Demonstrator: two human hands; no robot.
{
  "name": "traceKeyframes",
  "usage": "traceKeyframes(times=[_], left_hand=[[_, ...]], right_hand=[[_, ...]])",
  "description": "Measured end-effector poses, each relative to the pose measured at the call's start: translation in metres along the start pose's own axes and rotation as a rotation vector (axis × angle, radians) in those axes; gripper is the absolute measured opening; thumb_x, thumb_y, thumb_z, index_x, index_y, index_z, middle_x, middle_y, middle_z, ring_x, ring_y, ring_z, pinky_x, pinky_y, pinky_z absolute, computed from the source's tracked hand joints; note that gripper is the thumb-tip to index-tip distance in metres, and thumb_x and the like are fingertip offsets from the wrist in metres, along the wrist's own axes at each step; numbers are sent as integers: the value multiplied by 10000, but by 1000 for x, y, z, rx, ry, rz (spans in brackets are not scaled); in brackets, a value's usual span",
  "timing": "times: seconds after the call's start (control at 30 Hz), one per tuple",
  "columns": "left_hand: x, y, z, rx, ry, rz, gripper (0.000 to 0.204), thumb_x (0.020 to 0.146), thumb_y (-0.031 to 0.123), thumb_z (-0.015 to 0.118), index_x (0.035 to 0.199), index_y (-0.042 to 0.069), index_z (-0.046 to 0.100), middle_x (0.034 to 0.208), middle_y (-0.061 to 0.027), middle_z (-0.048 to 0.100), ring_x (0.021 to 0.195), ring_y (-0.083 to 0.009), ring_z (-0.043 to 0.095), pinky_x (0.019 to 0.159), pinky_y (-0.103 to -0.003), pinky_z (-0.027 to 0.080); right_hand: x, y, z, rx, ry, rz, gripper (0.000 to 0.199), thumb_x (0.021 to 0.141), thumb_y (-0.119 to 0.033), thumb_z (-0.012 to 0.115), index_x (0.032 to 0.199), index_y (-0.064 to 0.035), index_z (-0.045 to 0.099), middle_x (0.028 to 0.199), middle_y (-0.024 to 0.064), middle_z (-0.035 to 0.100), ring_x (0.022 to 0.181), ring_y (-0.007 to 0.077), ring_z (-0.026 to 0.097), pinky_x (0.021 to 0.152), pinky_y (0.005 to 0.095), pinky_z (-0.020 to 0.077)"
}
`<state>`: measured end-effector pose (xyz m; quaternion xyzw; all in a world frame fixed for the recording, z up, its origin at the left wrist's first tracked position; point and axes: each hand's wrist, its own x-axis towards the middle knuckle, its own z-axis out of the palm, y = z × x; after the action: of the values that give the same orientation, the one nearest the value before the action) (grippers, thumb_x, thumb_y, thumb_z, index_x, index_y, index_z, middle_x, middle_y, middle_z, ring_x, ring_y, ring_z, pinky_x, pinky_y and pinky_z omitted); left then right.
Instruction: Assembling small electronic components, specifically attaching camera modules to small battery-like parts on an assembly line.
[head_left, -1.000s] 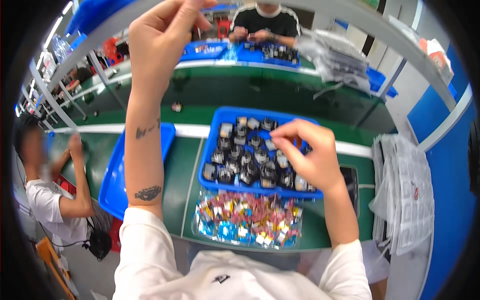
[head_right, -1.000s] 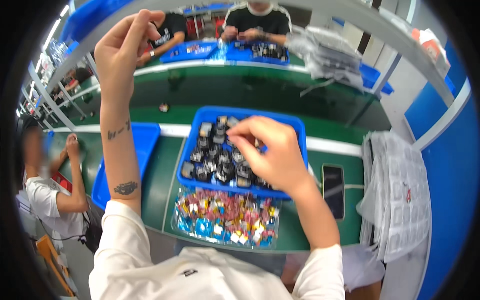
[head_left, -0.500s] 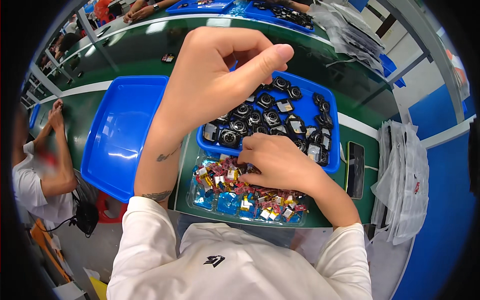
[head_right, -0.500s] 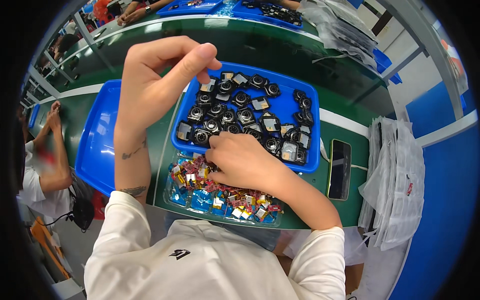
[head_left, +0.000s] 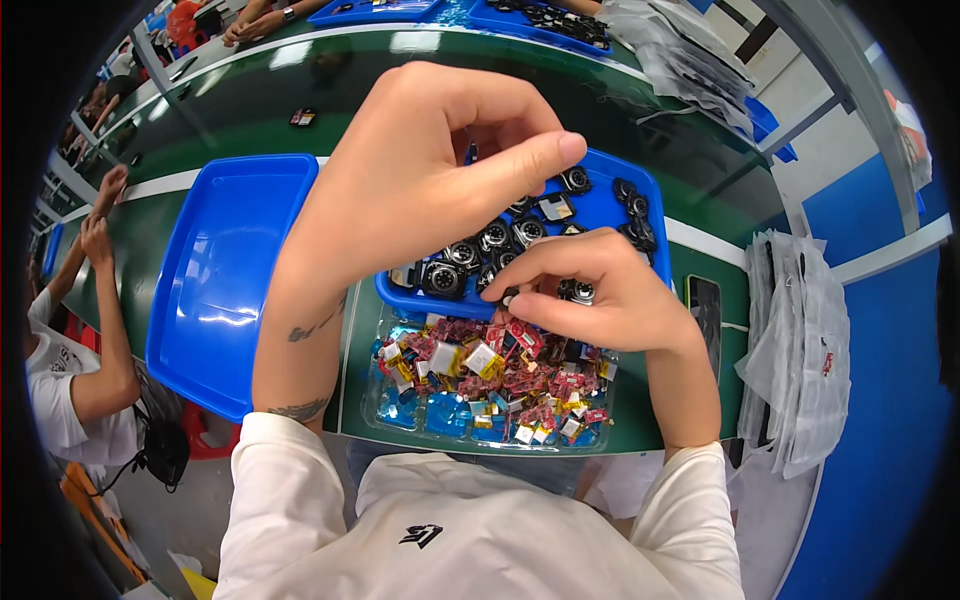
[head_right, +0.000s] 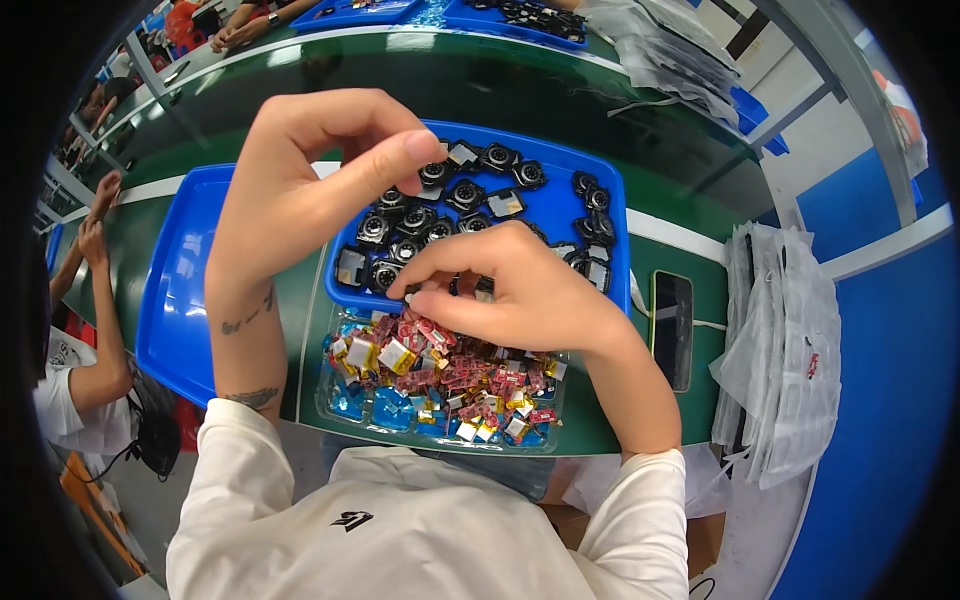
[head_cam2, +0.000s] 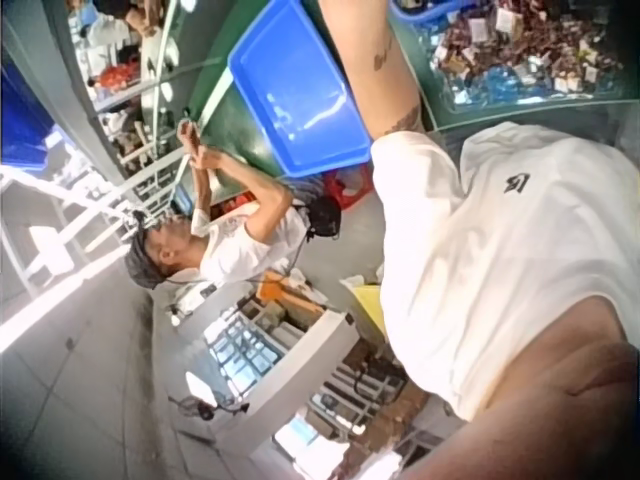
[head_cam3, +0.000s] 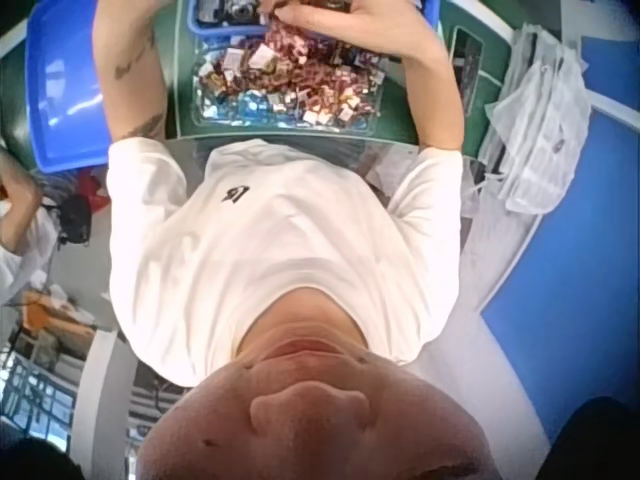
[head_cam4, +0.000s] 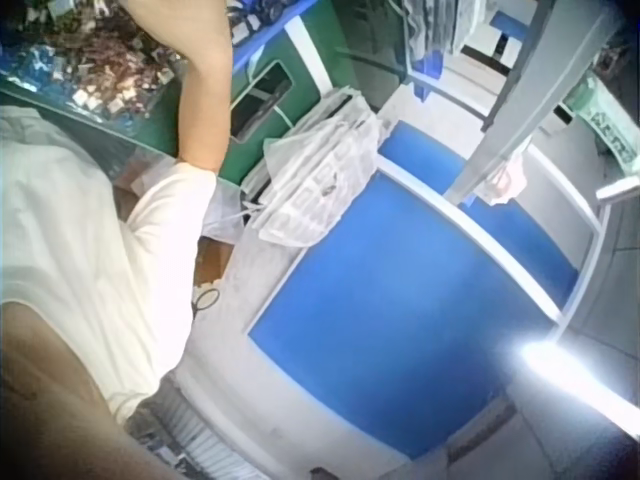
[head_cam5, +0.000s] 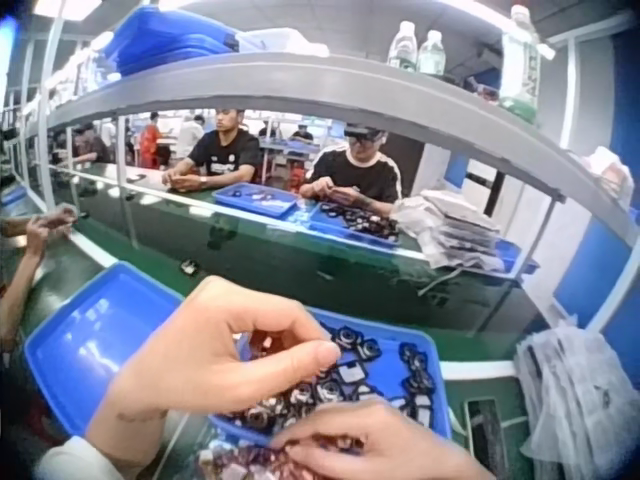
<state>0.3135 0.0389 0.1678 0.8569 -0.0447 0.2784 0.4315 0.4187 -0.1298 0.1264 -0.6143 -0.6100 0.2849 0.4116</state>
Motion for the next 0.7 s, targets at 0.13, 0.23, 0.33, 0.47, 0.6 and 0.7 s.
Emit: traceKeyframes(times=[0.13,0.23,0.33,0.47,0.6,0.7], left_hand=[[1,2,3,-15,-58,-20,143,825,139,689,807,-2,688,704,-14,649,611,-43,540,540,-195,392],[1,5,9,-37,-58,43,168,719,150,768,751,32,653,713,2,630,629,-62,506,558,-216,379],[0,3,17,9,-12,70,225,655,113,808,741,27,619,728,-6,622,664,-90,512,584,-232,393],[0,3,28,13,10,8,174,687,71,772,764,2,631,725,-25,638,666,-90,535,616,-235,426],[0,2,30,-52,1,-57,124,728,65,730,805,-5,663,738,-34,652,689,-86,569,651,-230,452],[1,0,29,-122,-39,-104,115,755,73,717,817,-12,672,747,-30,653,696,-77,579,653,-223,458]], right_hand=[[-7,3,-12,80,178,-43,161,835,-91,673,974,-11,692,865,59,689,752,88,618,647,239,479],[-8,13,-23,166,358,-168,199,853,-99,683,1027,-3,668,976,71,668,835,115,632,676,232,496],[-3,4,-19,380,514,-134,193,866,-85,673,1010,43,662,967,87,671,850,120,635,728,240,524],[-6,3,-19,320,585,-133,181,871,-78,668,1001,47,668,956,99,679,853,132,643,749,250,533],[-6,6,-16,294,621,-143,185,868,-72,668,1010,48,670,969,105,683,886,138,646,779,260,535],[-5,7,-13,206,665,-178,201,862,-61,668,1038,35,671,937,94,681,856,125,638,755,243,523]])
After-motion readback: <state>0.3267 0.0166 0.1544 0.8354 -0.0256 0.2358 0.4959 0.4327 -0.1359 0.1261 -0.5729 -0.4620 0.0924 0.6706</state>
